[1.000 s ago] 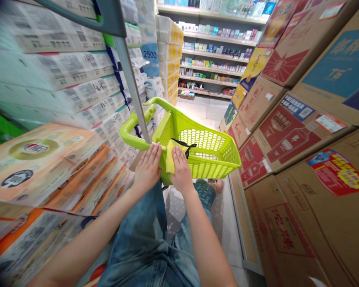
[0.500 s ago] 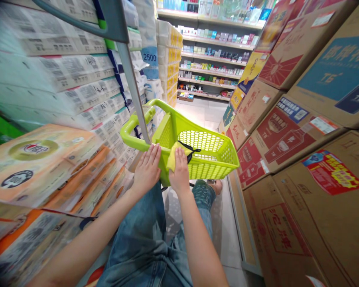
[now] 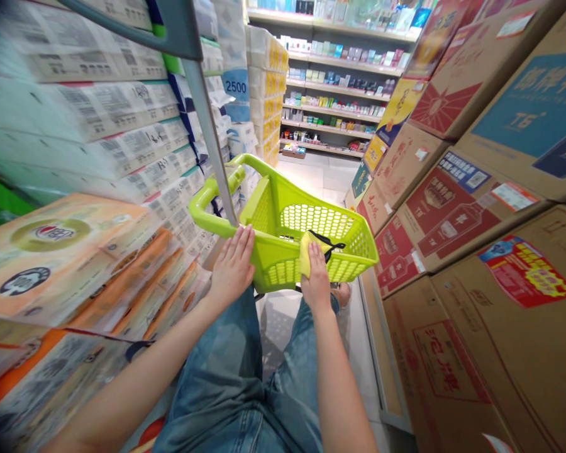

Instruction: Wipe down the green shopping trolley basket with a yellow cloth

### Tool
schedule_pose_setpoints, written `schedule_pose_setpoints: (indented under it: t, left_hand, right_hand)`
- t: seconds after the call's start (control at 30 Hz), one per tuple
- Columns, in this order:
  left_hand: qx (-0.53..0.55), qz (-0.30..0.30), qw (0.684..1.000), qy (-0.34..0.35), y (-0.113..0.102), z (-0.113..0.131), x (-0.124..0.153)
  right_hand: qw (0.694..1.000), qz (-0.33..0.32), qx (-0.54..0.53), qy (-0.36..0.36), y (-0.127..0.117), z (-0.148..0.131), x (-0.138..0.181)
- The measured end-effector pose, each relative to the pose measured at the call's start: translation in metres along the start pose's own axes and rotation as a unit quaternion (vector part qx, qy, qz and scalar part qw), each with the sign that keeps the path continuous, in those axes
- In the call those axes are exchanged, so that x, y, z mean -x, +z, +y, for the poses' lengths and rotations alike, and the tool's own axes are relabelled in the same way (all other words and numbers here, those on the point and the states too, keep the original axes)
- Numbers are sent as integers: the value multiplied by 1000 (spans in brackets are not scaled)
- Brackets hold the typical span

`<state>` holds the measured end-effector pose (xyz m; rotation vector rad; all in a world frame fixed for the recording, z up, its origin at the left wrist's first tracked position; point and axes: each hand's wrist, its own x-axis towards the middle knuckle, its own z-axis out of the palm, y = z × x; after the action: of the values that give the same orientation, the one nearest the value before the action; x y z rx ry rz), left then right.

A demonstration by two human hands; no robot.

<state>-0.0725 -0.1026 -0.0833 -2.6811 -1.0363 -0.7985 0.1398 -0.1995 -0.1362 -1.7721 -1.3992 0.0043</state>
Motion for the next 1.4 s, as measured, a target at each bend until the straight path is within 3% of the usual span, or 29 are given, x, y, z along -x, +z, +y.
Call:
schedule_pose_setpoints:
  t: [0.07, 0.17, 0.3, 0.4, 0.47, 0.57, 0.77, 0.87, 1.0, 1.2, 1.3, 1.4]
  left_hand:
    - [-6, -3, 1000, -1, 0, 0, 0]
    - [-13, -8, 1000, 0, 0, 0, 0]
    - [-16, -2, 1000, 6, 1, -1, 1]
    - [-18, 7, 1000, 5, 2, -2, 1]
    - [-17, 6, 1000, 4, 2, -2, 1]
    - [-13, 2, 1000, 3, 2, -1, 1]
    - [-4, 0, 1000, -1, 2, 0, 0]
    - [-3, 2, 1000, -2, 1, 0, 1]
    - [-6, -1, 1000, 0, 0, 0, 1]
    - [-16, 3, 1000, 5, 1, -2, 1]
    - [-13, 1, 1000, 10, -1, -2, 2]
    - [-11, -2, 1000, 9, -1, -1, 1]
  right_hand:
    - [999, 20, 3, 26, 1, 3, 0]
    - [999, 32, -9, 41, 16, -22, -9]
    - [997, -19, -70, -35, 42, -80, -26]
    - [991, -33, -103, -74, 51, -103, -32]
    - [991, -36, -103, -84, 49, -102, -31]
    - [992, -40, -81, -83, 37, -77, -22]
    - [1000, 14, -25, 4, 4, -5, 1]
    - [998, 38, 0, 47, -2, 9, 4]
    - [998, 41, 0, 55, 15, -22, -7]
    - [991, -33, -108, -74, 47, -94, -29]
    - [987, -37, -130, -83, 45, -93, -27]
    - [992, -32, -104, -71, 35, -68, -17]
